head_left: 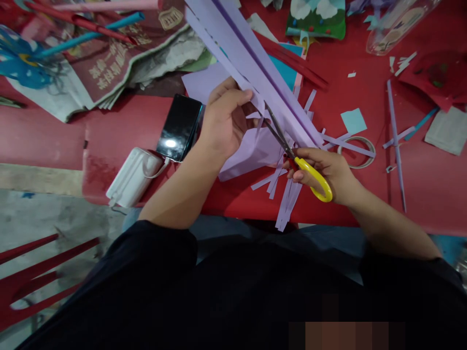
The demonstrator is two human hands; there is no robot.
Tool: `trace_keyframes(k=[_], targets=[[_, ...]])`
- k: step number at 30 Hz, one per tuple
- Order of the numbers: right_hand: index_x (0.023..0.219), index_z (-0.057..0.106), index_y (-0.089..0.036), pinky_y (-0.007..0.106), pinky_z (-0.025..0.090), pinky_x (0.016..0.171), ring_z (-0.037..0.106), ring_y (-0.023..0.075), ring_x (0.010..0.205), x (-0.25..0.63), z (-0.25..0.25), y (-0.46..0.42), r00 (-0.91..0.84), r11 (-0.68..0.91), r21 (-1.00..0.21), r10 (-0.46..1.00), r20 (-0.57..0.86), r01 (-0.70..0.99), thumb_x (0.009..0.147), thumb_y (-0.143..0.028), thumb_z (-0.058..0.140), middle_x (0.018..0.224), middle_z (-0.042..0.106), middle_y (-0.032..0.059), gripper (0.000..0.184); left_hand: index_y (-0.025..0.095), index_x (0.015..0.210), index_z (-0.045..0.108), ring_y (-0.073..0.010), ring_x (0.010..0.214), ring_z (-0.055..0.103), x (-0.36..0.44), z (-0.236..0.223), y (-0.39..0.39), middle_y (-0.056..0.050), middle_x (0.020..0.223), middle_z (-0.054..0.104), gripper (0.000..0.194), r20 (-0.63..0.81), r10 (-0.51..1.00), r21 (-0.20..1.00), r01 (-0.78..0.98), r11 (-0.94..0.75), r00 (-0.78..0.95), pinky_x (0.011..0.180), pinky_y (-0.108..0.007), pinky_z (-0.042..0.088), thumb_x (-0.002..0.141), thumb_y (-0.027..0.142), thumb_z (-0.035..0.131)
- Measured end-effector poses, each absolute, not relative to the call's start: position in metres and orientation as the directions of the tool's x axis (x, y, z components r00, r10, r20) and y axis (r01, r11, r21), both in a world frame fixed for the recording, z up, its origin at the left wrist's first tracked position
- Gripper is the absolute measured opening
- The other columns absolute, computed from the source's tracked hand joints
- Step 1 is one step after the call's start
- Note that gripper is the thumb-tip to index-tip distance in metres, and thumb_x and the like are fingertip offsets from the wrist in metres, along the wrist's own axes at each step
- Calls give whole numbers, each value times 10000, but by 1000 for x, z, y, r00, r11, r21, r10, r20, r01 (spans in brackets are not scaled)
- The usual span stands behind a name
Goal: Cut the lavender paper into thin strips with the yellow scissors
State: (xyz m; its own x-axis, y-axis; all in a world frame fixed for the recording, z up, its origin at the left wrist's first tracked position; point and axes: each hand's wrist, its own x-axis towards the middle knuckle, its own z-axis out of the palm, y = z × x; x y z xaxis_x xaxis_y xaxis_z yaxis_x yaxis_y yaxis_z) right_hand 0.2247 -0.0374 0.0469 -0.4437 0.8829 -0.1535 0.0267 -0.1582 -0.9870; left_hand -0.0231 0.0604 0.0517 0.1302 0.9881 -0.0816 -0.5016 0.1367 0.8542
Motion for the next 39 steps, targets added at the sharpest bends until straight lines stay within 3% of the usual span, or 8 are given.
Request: trace_keyframes(k=[5, 10, 15, 18, 22, 26, 33, 39], targets=[[1318, 824, -277, 339, 732, 917, 856, 220, 981, 219, 51, -39, -384, -99, -995, 918, -102, 27, 872, -313, 927, 1105, 876, 35, 460, 303, 871, 702, -303, 989, 743, -20, 57, 58, -43, 851, 714, 91, -132, 984, 835, -521, 178, 124, 787, -441, 643, 783, 301, 681], [1325, 833, -317, 367, 735, 942, 855, 233, 1008, 223, 52, -41, -364, -102, -994, 925, -110, 42, 871, -312, 925, 1078, 877, 7, 463, 298, 861, 672, -209, 821, 604, -25, 60, 59, -3, 872, 688, 73, -79, 994, 846, -521, 110, 82, 755, -379, 561, 828, 258, 620], [1313, 835, -390, 369, 744, 894, 841, 216, 935, 229, 56, -46, -378, -118, -988, 914, -147, 99, 865, -347, 933, 1075, 869, -30, 461, 291, 895, 668, -236, 946, 537, -35, 46, 76, -3, 881, 717, 172, 51, 997, 838, -546, -7, 66, 926, -434, 520, 729, 270, 706], [1294, 843, -385, 370, 747, 895, 836, 203, 911, 231, 60, -47, -372, -148, -984, 911, -176, 103, 873, -375, 926, 1072, 865, -29, 429, 269, 902, 716, -209, 857, 505, -36, 40, 81, -7, 869, 730, 209, 86, 996, 844, -533, -64, 16, 848, -427, 505, 694, 266, 708], [1297, 844, -345, 356, 743, 923, 834, 180, 897, 234, 63, -43, -386, -174, -978, 899, -205, 115, 860, -352, 937, 1073, 866, -21, 447, 264, 874, 718, -163, 738, 469, -34, 38, 79, 14, 770, 649, 92, 163, 987, 859, -491, -145, -7, 736, -384, 462, 787, 266, 749], [1316, 837, -316, 380, 748, 932, 847, 200, 914, 237, 64, -39, -365, -154, -978, 911, -195, 137, 849, -319, 945, 1070, 871, -9, 480, 275, 880, 725, -141, 670, 422, -31, 35, 79, 28, 727, 604, 240, 241, 970, 852, -487, -192, 41, 696, -386, 439, 777, 389, 910], [1340, 807, -292, 428, 735, 1013, 863, 234, 998, 236, 66, -40, -335, -21, -990, 940, -66, 138, 859, -245, 935, 1120, 875, 13, 500, 261, 838, 751, -166, 727, 567, -29, 33, 73, 8, 757, 668, 289, 258, 966, 902, -366, -230, 30, 707, -379, 470, 778, 468, 944], [1308, 819, -326, 432, 755, 946, 861, 251, 944, 234, 72, -37, -334, 1, -982, 941, -64, 189, 869, -280, 933, 1034, 871, 8, 456, 281, 758, 712, -198, 709, 533, -25, 34, 66, -30, 727, 619, 304, 212, 970, 955, -234, -180, 117, 667, -393, 397, 781, 488, 933]])
